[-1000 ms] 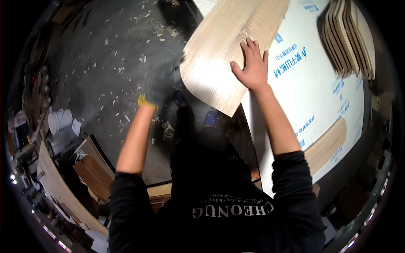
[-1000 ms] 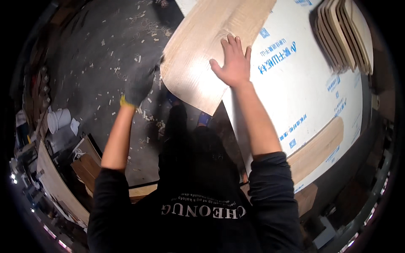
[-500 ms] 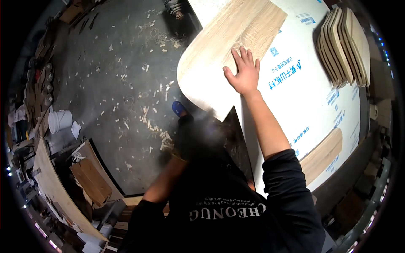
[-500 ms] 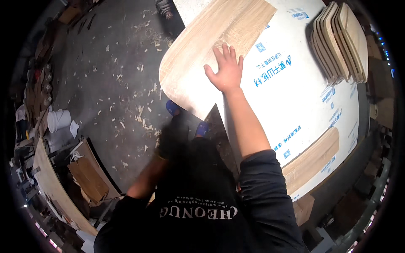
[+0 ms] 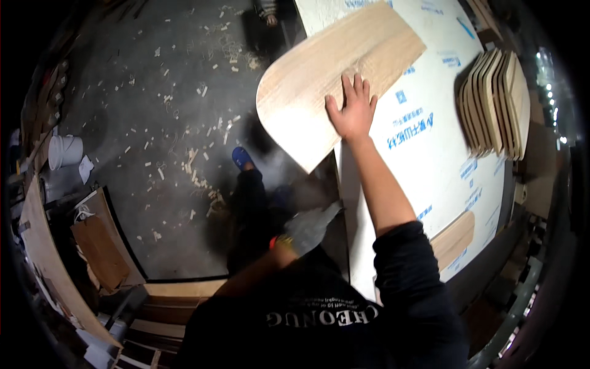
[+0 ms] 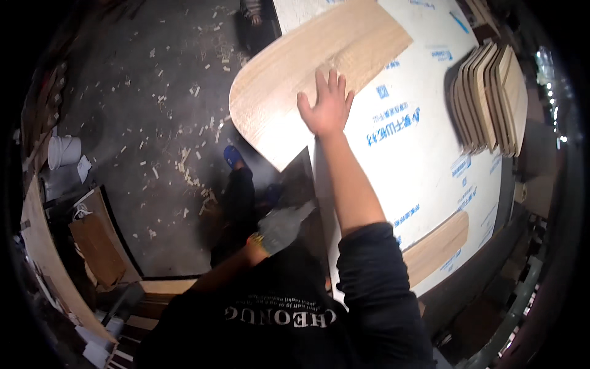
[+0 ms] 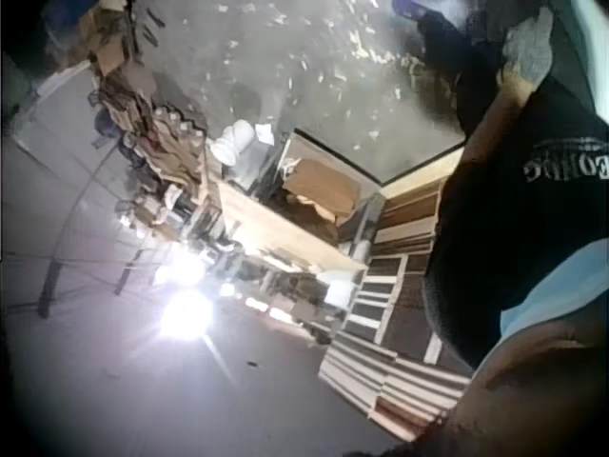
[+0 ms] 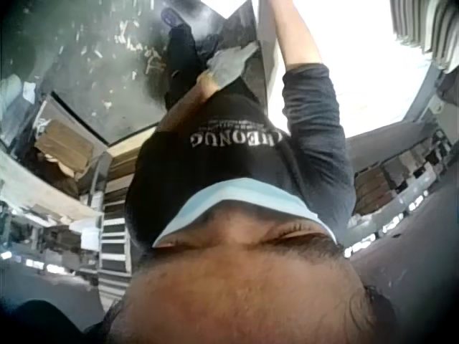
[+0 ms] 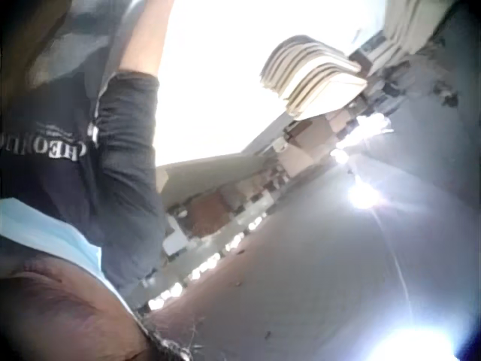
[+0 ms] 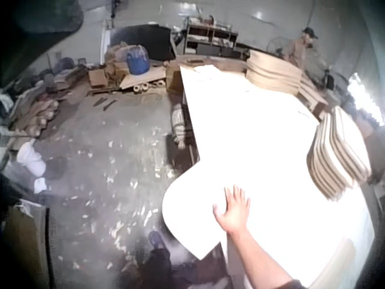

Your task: The person trims the edges of wooden boards using a handheld blade, handling them one at a time. They repeatedly pick up a board, shave off excess material from its edges, and then place the finished board onto a stack.

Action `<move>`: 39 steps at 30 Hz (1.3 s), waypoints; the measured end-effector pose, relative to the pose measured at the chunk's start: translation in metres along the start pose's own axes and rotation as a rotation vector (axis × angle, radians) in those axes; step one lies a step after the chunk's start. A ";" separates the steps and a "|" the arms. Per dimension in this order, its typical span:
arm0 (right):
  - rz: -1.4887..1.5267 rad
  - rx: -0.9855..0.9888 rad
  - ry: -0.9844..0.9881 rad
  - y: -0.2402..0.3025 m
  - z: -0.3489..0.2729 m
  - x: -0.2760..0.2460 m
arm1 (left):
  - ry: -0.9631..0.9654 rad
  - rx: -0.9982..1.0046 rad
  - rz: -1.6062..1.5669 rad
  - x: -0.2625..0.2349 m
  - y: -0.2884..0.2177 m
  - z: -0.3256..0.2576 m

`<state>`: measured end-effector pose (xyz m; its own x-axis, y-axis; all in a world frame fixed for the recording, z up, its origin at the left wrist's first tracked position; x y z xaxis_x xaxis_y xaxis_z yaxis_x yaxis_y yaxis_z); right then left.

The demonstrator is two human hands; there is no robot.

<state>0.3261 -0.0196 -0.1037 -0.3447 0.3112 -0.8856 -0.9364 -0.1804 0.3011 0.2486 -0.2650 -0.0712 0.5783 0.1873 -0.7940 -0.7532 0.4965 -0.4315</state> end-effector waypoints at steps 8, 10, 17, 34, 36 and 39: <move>0.009 -0.058 -0.005 0.022 0.008 0.001 | -0.486 -0.137 0.239 -0.057 0.194 0.048; 0.021 -0.060 -0.025 0.022 0.008 -0.003 | -0.393 -0.442 0.066 -0.037 0.182 0.044; -0.082 -0.042 0.092 0.004 -0.001 0.001 | -0.008 -0.340 -0.257 0.038 0.006 -0.054; 0.126 -0.564 0.237 0.156 0.023 0.039 | -0.104 -0.904 0.135 -0.035 0.233 -0.222; 0.083 -0.451 0.210 0.137 0.063 0.072 | -0.176 -0.860 0.055 -0.021 0.245 -0.170; -0.061 -0.402 0.169 0.123 0.104 0.083 | -0.247 -0.753 -0.121 0.002 0.254 -0.085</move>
<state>0.1759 0.0813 -0.1034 -0.2423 0.1813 -0.9531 -0.8431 -0.5254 0.1145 0.0321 -0.2101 -0.2189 0.6559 0.3946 -0.6435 -0.6392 -0.1632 -0.7516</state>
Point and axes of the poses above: each hand's wrist, its own z-axis towards the middle knuckle, its own x-axis out of the palm, y = z × x, the point moved 6 cm from there along z, towards the middle knuckle, and after that the axes turned 10 degrees about -y, right-handed, at the moved point
